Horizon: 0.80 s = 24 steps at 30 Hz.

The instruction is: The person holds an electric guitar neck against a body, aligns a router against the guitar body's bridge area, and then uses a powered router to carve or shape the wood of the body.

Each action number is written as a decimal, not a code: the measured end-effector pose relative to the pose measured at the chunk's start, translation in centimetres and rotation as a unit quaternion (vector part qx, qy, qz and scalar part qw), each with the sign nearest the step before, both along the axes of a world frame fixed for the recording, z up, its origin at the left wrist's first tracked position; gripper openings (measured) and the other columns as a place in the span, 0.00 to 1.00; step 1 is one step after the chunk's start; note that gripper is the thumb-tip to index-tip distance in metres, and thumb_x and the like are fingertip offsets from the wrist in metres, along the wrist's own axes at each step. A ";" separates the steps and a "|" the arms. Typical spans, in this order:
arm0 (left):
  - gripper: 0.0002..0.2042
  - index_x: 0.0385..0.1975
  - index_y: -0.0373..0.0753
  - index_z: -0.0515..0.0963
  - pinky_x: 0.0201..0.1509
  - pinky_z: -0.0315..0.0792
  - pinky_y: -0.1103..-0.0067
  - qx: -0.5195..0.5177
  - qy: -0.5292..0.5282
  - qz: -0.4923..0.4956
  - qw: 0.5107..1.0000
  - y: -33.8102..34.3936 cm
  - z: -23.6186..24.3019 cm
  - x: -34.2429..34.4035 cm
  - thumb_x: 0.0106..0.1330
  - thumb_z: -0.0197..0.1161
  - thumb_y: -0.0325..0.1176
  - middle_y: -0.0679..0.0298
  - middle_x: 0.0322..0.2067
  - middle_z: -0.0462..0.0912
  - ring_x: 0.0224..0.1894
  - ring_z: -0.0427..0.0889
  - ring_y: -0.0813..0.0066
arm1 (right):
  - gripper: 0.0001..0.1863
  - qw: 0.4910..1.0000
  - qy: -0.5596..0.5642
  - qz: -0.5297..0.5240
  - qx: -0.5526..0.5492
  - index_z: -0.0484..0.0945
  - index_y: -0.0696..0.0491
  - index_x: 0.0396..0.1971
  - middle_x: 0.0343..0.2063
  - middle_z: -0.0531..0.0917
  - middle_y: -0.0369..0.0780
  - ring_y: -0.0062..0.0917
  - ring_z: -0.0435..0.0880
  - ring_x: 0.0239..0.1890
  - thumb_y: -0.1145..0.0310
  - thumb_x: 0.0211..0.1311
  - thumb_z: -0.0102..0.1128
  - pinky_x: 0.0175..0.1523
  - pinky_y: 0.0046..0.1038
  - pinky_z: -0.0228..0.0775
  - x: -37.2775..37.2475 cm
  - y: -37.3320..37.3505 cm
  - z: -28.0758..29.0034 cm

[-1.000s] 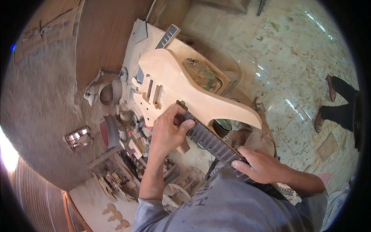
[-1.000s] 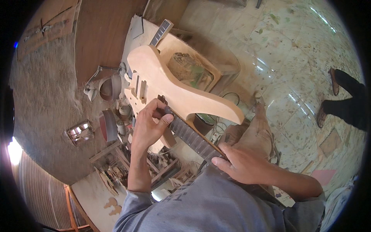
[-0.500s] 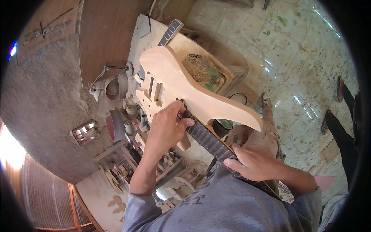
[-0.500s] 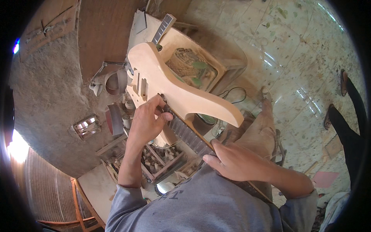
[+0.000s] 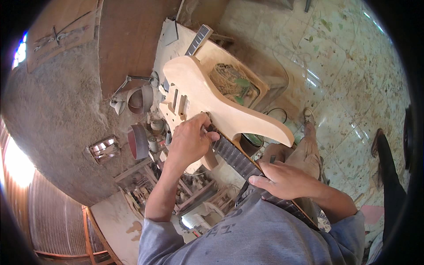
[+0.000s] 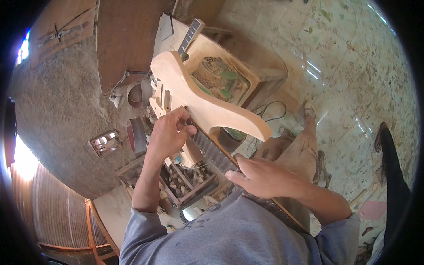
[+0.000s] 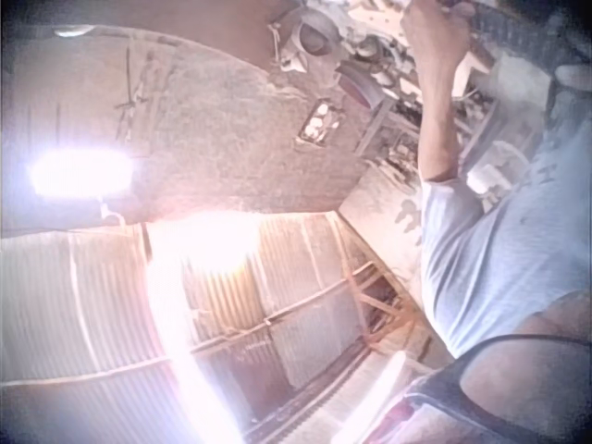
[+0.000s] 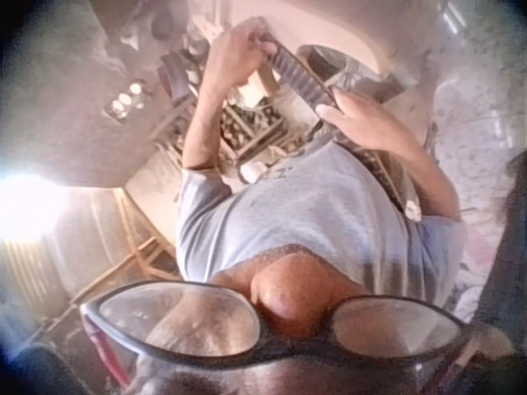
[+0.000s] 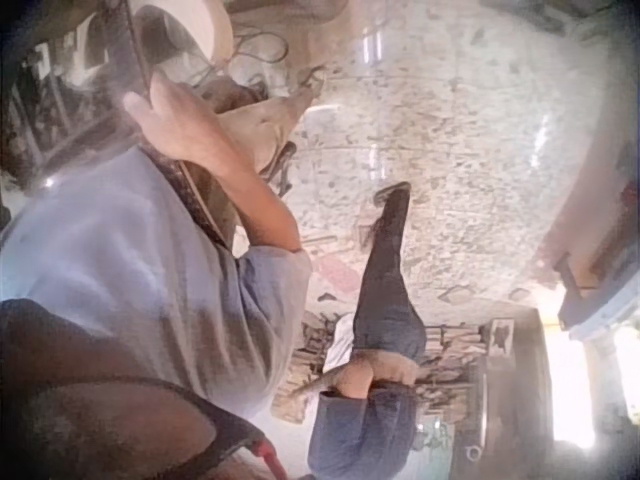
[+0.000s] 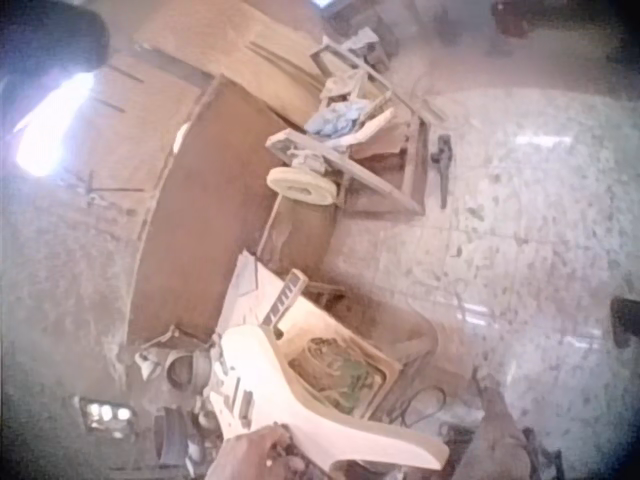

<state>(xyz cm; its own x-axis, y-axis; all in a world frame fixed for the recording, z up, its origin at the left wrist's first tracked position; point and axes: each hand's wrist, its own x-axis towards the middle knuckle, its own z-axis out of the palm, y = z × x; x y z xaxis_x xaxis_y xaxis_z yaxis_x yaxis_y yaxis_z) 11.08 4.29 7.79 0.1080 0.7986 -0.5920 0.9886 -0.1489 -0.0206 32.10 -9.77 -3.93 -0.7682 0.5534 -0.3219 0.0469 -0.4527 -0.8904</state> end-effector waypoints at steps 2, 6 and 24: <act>0.15 0.40 0.32 0.78 0.40 0.76 0.64 0.002 -0.020 0.020 1.000 -0.2 -0.2 -0.3 0.59 0.77 0.30 0.52 0.25 0.85 0.32 0.88 0.56 | 0.26 1.000 -0.022 -0.009 -0.005 0.74 0.64 0.54 0.39 0.85 0.60 0.53 0.86 0.47 0.52 0.80 0.52 0.56 0.47 0.74 -0.1 -0.3 0.2; 0.15 0.42 0.33 0.79 0.41 0.76 0.66 0.035 -0.035 0.016 0.999 -0.9 -0.5 -0.9 0.61 0.76 0.30 0.53 0.26 0.86 0.32 0.88 0.58 | 0.27 0.999 -0.024 -0.042 0.023 0.73 0.65 0.55 0.39 0.86 0.60 0.54 0.87 0.46 0.51 0.80 0.51 0.55 0.48 0.74 -0.8 -1.0 -0.1; 0.13 0.50 0.34 0.88 0.59 0.76 0.62 0.438 -0.181 -0.090 0.876 -10.4 -6.0 -1.4 0.73 0.63 0.32 0.50 0.51 0.86 0.51 0.83 0.48 | 0.30 0.985 -0.116 -0.094 0.084 0.80 0.64 0.45 0.32 0.89 0.50 0.36 0.92 0.36 0.45 0.76 0.52 0.47 0.38 0.81 -1.1 -1.2 1.5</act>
<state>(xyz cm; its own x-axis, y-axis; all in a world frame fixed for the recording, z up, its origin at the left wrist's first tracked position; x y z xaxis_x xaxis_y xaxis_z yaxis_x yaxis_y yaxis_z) 9.70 -6.07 1.78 0.3321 0.8802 0.3391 0.9162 -0.3865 0.1061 30.99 -10.94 -2.38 -0.5642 0.7390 -0.3683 0.1871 -0.3200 -0.9288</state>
